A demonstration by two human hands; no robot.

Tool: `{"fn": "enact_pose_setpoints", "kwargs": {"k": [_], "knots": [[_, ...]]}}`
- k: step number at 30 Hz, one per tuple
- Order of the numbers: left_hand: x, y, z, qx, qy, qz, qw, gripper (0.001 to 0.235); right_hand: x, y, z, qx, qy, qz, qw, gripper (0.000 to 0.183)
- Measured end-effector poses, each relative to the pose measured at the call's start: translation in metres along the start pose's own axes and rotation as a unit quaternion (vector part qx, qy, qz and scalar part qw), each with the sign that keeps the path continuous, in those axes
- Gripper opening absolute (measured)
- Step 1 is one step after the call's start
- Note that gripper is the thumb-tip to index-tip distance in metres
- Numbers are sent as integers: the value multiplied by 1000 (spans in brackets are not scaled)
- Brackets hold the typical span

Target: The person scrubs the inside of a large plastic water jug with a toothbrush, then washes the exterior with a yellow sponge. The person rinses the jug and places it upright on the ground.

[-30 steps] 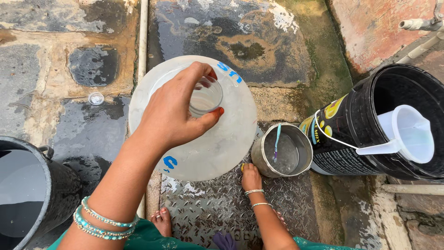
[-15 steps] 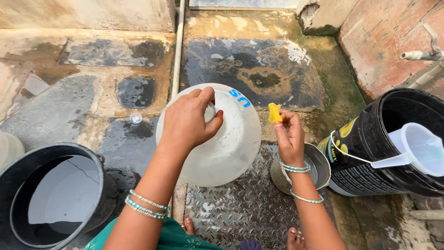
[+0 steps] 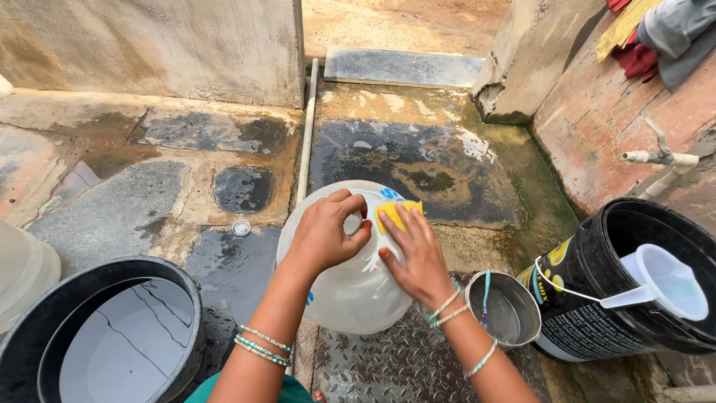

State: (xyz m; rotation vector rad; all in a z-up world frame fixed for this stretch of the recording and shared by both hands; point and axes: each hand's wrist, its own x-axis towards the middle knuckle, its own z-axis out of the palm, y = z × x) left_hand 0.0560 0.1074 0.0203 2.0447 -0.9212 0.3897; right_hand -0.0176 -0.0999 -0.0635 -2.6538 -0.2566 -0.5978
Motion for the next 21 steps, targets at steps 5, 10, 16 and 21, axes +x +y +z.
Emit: {"fn": "enact_pose_setpoints", "kwargs": {"k": [5,10,16,21], "knots": [[-8,-10,-6,-14,7,-4,1000,14,72,9,-21,70,-134,-23,988,62],[-20,-22,-23,-2,55,-59,997,14,1,-64,-12,-75,-50,-94,991,82],[-36,-49,-51,-52,-11,-60,997,15,-33,-105,-11,-52,-118,-134,982,84],[-46,-41,-53,-126,-52,-18,991,11,78,-64,-5,11,-183,-128,975,55]]}}
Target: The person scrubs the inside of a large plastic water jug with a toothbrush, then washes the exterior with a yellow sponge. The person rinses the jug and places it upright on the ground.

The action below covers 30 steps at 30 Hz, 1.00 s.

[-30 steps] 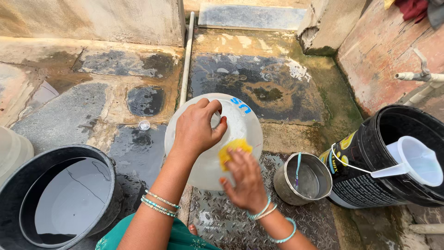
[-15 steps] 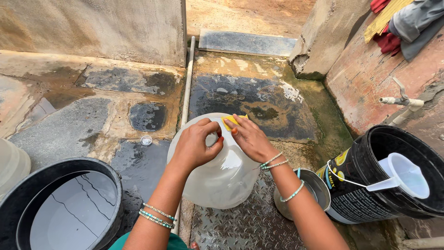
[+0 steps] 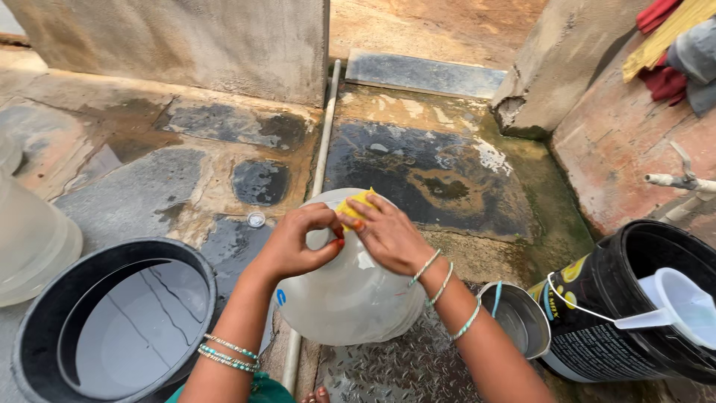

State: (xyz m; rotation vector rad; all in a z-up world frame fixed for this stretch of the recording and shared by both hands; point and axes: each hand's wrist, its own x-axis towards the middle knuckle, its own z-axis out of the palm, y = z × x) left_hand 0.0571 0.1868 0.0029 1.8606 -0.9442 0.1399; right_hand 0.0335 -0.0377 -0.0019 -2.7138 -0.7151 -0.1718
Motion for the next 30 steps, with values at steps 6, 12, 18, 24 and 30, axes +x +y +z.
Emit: {"fn": "enact_pose_setpoints", "kwargs": {"k": [6,12,18,24,30], "knots": [[-8,0,8,5,55,-3,998,14,-1,-8,17,-63,26,35,997,46],[-5,-16,4,-20,73,-15,997,15,-92,-94,55,-171,137,42,975,72],[-1,-18,2,30,77,55,995,19,-49,-40,37,-190,117,76,972,67],[9,-15,28,57,171,-1,984,19,-52,-37,39,-153,156,54,974,72],[24,-15,41,49,177,-8,983,17,-99,-100,71,-138,136,-27,981,78]]}}
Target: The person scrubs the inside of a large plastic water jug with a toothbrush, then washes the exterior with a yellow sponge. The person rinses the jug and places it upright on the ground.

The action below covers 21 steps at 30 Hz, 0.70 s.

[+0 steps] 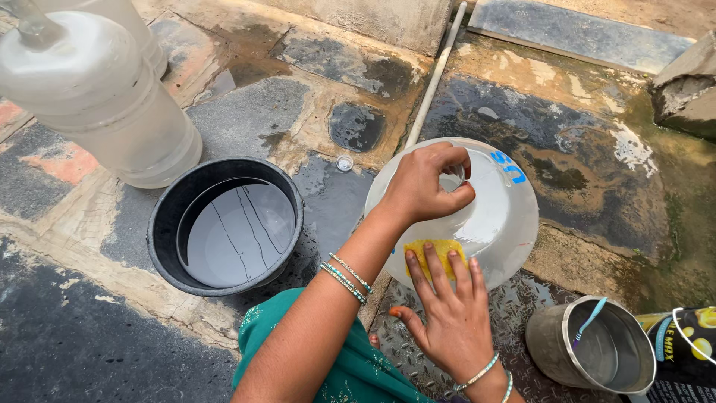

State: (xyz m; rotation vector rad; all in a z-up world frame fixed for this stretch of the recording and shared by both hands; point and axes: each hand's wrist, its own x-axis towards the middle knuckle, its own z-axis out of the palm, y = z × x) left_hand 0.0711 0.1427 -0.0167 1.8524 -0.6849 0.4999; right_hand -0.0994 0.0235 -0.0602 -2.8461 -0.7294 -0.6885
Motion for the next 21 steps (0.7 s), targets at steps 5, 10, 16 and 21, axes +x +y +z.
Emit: {"fn": "enact_pose_setpoints", "kwargs": {"k": [5,10,16,21], "knots": [[2,6,12,27,0,1,1000,19,19,68,-19,-77,-59,130,987,73],[8,12,24,49,9,8,999,20,3,47,-9,-23,21,102,994,83],[4,40,59,91,-9,-16,996,24,27,17,40,-14,-24,44,999,87],[5,51,74,95,-28,-12,995,27,83,19,71,17,36,67,997,95]]}}
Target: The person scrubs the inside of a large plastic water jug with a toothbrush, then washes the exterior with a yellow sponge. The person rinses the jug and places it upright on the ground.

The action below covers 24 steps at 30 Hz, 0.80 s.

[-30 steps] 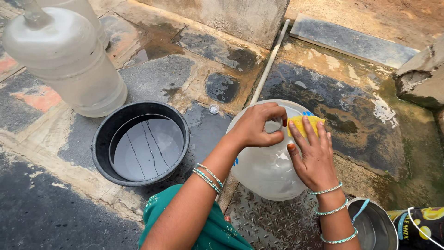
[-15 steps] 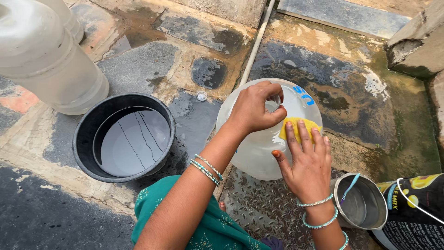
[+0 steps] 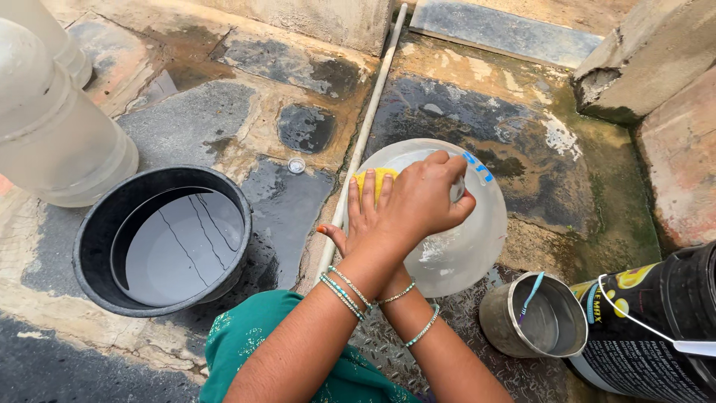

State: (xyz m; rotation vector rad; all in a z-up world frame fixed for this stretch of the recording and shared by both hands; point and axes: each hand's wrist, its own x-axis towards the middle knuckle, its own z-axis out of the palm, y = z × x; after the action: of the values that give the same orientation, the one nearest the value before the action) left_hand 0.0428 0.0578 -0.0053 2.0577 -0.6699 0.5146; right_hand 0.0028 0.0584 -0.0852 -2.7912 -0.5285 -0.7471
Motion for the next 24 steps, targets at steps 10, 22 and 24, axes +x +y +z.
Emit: {"fn": "enact_pose_setpoints", "kwargs": {"k": [10,22,24], "knots": [[26,-62,-56,-63,-40,-10,997,19,-123,69,-29,-75,58,-87,992,81],[16,-41,-83,171,-69,-155,970,26,-147,51,11,3,98,-62,993,84],[16,-42,-92,147,-97,-117,977,20,-134,54,6,75,103,17,992,85]]}}
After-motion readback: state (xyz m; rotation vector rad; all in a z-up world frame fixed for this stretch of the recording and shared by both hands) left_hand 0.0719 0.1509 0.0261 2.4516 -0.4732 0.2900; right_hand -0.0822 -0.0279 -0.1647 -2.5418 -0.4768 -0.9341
